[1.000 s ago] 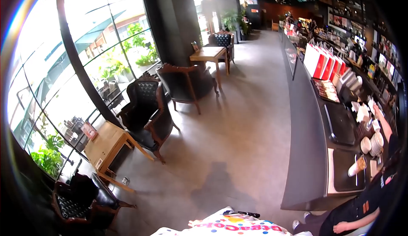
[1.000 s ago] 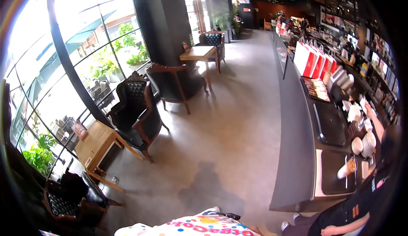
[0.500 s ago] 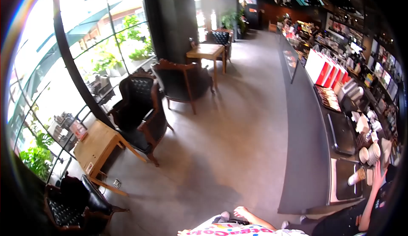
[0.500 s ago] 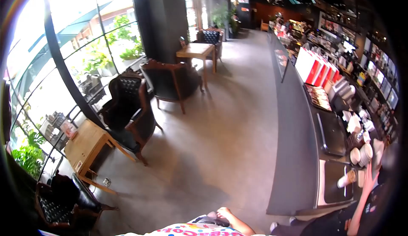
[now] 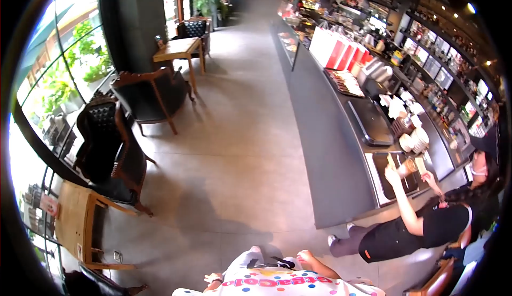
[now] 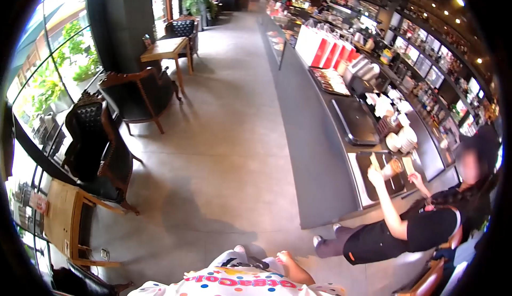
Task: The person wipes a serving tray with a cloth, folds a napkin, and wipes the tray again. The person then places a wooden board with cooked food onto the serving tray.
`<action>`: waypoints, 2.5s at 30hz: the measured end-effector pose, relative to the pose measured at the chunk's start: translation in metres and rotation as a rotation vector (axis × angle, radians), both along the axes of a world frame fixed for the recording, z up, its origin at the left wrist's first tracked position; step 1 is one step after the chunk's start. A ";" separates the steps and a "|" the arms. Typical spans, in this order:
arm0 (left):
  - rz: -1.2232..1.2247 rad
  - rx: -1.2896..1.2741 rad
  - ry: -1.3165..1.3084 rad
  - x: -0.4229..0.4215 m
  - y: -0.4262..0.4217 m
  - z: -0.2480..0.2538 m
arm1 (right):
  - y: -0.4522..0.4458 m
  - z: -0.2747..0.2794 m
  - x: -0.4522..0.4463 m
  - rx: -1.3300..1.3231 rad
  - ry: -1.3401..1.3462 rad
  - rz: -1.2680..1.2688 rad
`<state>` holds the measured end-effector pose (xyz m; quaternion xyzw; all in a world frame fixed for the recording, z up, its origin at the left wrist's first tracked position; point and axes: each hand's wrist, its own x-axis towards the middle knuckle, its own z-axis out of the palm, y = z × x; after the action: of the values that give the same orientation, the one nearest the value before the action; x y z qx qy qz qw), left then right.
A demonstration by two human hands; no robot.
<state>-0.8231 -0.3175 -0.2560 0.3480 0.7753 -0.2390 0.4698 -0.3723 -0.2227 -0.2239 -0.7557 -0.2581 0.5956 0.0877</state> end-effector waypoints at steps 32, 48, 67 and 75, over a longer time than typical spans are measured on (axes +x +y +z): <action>-0.631 0.099 0.094 0.022 0.018 0.020 | -0.380 -0.082 -0.016 0.691 -0.265 0.632; -0.860 -0.022 0.054 -0.003 -0.008 -0.011 | -0.426 -0.114 -0.099 0.623 -0.365 0.638; -0.862 0.079 0.001 0.031 -0.011 -0.013 | -0.475 -0.100 -0.113 0.258 -0.393 0.422; -0.922 0.156 -0.127 0.109 0.031 -0.009 | -0.486 -0.205 -0.090 0.193 -0.389 0.406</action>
<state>-0.7144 -0.2863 -0.2652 0.7041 0.5253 -0.3419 0.3338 -0.4622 -0.7089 -0.4288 -0.7766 -0.4715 0.4177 -0.0128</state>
